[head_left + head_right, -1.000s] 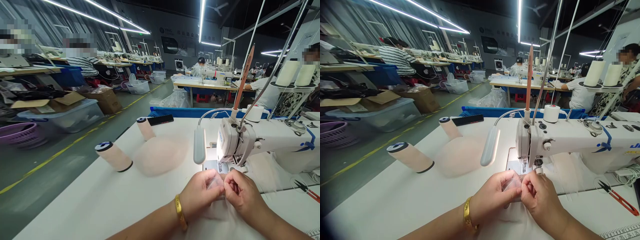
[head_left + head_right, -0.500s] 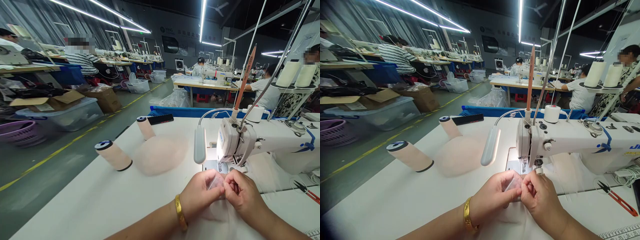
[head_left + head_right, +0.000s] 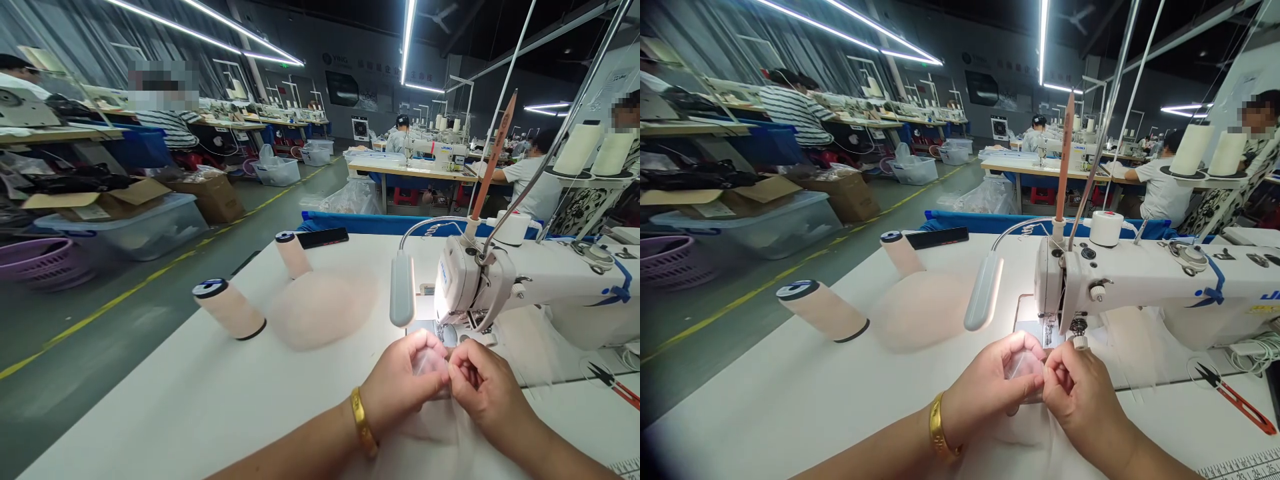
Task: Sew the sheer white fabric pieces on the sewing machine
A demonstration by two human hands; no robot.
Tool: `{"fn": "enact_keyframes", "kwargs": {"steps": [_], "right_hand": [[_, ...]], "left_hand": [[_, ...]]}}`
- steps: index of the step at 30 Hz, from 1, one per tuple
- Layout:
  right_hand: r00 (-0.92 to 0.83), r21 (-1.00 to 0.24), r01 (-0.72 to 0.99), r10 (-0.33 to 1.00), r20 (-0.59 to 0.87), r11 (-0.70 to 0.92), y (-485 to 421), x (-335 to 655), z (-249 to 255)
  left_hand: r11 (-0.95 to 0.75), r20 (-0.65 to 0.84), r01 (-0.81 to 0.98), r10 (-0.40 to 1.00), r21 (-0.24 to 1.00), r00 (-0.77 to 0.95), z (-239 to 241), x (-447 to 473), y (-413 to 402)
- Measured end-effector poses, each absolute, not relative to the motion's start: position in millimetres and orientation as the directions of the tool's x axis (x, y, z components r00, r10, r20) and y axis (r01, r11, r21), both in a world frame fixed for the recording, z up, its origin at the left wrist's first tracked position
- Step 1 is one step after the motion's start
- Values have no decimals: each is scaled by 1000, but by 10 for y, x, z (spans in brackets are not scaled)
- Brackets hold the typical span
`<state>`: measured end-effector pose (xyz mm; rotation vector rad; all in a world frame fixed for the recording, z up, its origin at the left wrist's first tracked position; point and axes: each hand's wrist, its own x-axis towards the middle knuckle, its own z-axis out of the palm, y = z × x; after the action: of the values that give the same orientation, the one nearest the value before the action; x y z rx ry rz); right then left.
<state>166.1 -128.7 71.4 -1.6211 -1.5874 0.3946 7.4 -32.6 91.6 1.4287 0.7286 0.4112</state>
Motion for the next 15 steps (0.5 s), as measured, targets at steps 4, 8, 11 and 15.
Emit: {"fn": "enact_keyframes", "kwargs": {"steps": [4,8,11,15], "right_hand": [[148,-735,666,943,298,128,-1297,1651,717],[129,-733,664,942,309,149,-1312,1650,729],[121,-751,646,952,280,139,-1323,1655,744],[108,-790,602,968,226,117,-1331,1662,760]], "left_hand": [[109,-221,198,629,974,745,896,65,-312],[70,-202,206,642,976,740,871,61,-304],[50,-169,181,659,982,733,872,64,-315],[25,-142,171,677,985,722,893,61,-332]]}}
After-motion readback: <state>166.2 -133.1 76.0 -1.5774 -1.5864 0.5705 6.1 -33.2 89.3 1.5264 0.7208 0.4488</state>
